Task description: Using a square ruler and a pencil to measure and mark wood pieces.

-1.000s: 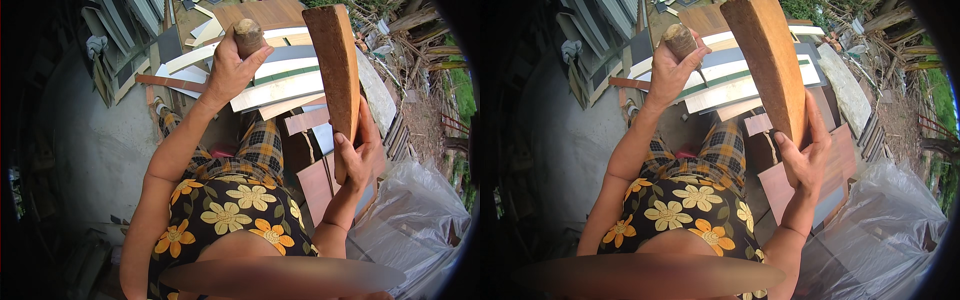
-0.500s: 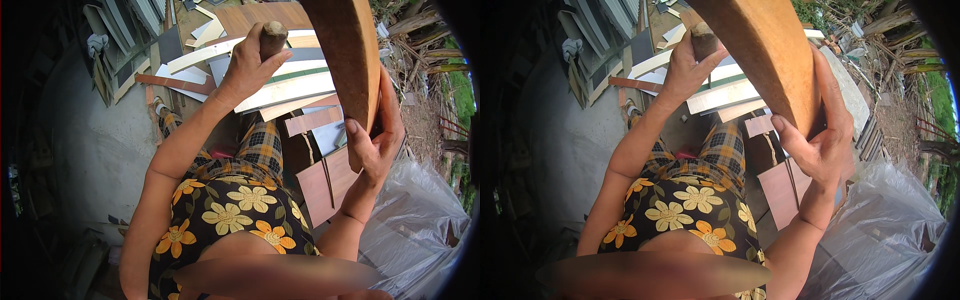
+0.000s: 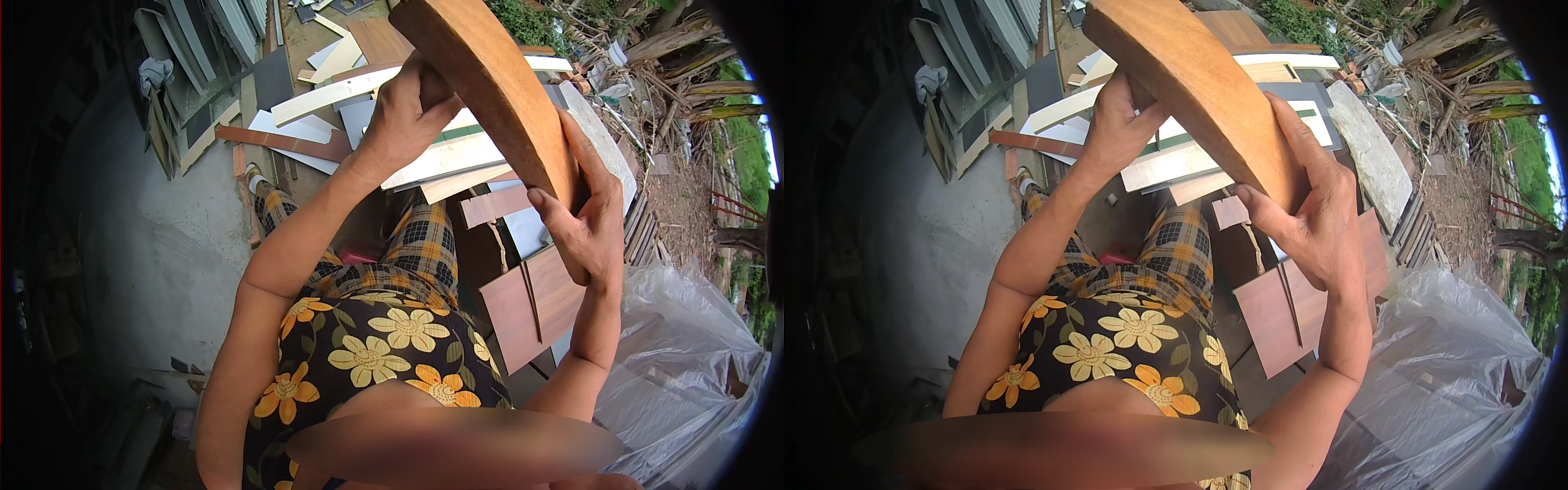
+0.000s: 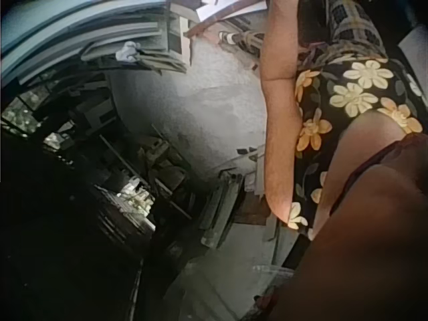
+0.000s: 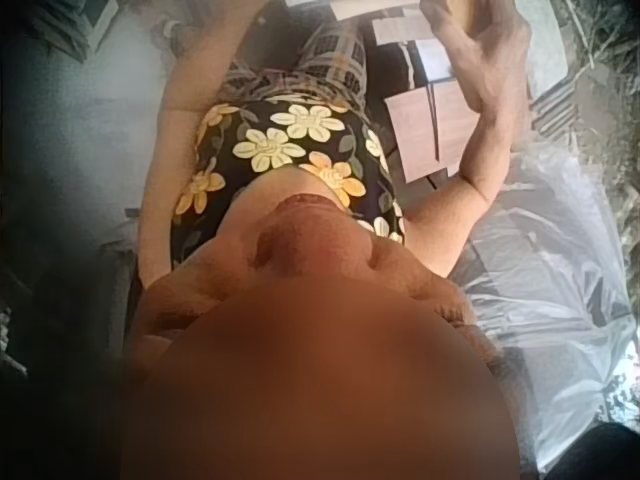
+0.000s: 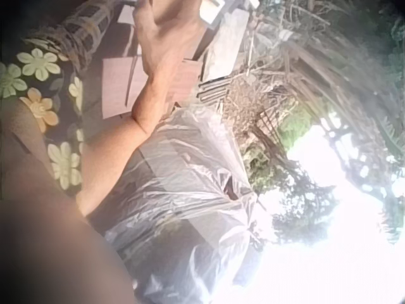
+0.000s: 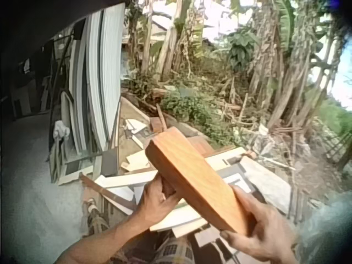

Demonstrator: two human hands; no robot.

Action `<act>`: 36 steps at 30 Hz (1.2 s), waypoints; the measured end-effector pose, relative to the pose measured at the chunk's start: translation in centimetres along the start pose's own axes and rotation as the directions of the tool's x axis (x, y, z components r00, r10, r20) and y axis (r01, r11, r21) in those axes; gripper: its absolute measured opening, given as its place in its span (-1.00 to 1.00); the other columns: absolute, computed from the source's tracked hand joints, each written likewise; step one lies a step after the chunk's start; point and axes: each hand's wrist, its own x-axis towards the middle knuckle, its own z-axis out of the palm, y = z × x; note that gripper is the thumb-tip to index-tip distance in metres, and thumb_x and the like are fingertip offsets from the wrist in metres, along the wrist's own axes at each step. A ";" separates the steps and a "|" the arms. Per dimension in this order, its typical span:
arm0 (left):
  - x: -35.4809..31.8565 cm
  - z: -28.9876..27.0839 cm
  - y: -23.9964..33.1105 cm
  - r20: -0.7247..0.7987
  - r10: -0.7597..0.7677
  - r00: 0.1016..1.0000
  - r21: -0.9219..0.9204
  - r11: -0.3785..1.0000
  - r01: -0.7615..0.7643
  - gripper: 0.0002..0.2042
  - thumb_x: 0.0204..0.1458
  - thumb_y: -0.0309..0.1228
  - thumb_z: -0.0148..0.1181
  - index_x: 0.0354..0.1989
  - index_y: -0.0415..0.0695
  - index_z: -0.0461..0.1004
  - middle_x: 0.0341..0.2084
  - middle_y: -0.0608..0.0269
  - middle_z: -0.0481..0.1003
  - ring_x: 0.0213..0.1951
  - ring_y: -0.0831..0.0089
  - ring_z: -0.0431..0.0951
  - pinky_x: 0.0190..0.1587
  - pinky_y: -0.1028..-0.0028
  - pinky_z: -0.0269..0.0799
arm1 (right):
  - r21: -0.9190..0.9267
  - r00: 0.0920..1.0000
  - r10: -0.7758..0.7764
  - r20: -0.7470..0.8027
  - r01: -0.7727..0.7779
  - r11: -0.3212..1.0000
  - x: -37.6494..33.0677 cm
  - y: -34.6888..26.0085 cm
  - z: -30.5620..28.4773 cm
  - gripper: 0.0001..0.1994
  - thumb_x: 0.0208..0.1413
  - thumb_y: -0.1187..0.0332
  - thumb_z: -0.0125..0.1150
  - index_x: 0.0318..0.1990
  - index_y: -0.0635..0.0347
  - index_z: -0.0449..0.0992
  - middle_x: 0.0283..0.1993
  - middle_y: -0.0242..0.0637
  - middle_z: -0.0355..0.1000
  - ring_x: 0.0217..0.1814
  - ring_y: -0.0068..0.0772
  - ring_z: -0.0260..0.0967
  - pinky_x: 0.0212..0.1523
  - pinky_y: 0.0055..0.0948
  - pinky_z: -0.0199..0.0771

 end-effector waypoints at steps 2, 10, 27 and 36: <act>0.0 -0.5 0.3 -0.033 -0.050 0.998 0.021 0.998 0.051 -0.65 0.03 -0.41 0.32 -0.10 -0.26 0.34 -0.40 0.09 0.52 -0.34 0.36 0.57 -0.22 0.40 0.49 | 0.092 0.999 0.034 -0.042 -0.030 0.995 -0.7 1.0 0.2 -0.24 -0.22 0.29 0.32 0.27 0.29 0.29 0.07 0.01 0.45 0.11 -0.20 0.42 0.18 -0.28 0.30; 1.3 -2.9 1.9 -0.175 0.011 0.985 -0.248 0.967 -0.055 -0.81 0.14 -0.52 0.17 -0.11 -0.22 0.34 -0.37 0.23 0.50 -0.23 0.44 0.59 -0.18 0.49 0.52 | 0.290 0.911 0.406 -0.075 -0.370 0.883 -4.1 7.9 3.0 -0.26 -0.15 0.32 0.24 0.28 0.40 0.24 0.02 -0.08 0.43 0.07 -0.34 0.37 0.13 -0.42 0.28; 1.3 4.1 -0.6 -0.057 -0.021 0.998 -0.068 0.998 0.017 -0.74 0.08 -0.42 0.29 -0.15 -0.22 0.35 -0.38 0.34 0.48 -0.35 0.64 0.45 -0.25 0.58 0.43 | 0.374 0.858 0.480 -0.183 -0.391 0.841 -7.5 9.4 1.4 -0.25 -0.17 0.34 0.27 0.27 0.43 0.25 0.11 -0.04 0.39 0.12 -0.30 0.36 0.17 -0.39 0.28; 1.4 4.4 -0.4 -0.021 -0.014 1.000 -0.052 0.999 0.013 -0.76 0.09 -0.40 0.28 -0.19 -0.22 0.37 -0.40 0.34 0.48 -0.37 0.63 0.45 -0.26 0.57 0.41 | 0.378 0.889 0.405 -0.212 -0.308 0.873 -6.4 7.7 0.4 -0.24 -0.18 0.29 0.31 0.26 0.39 0.27 0.10 -0.06 0.40 0.14 -0.29 0.35 0.21 -0.36 0.24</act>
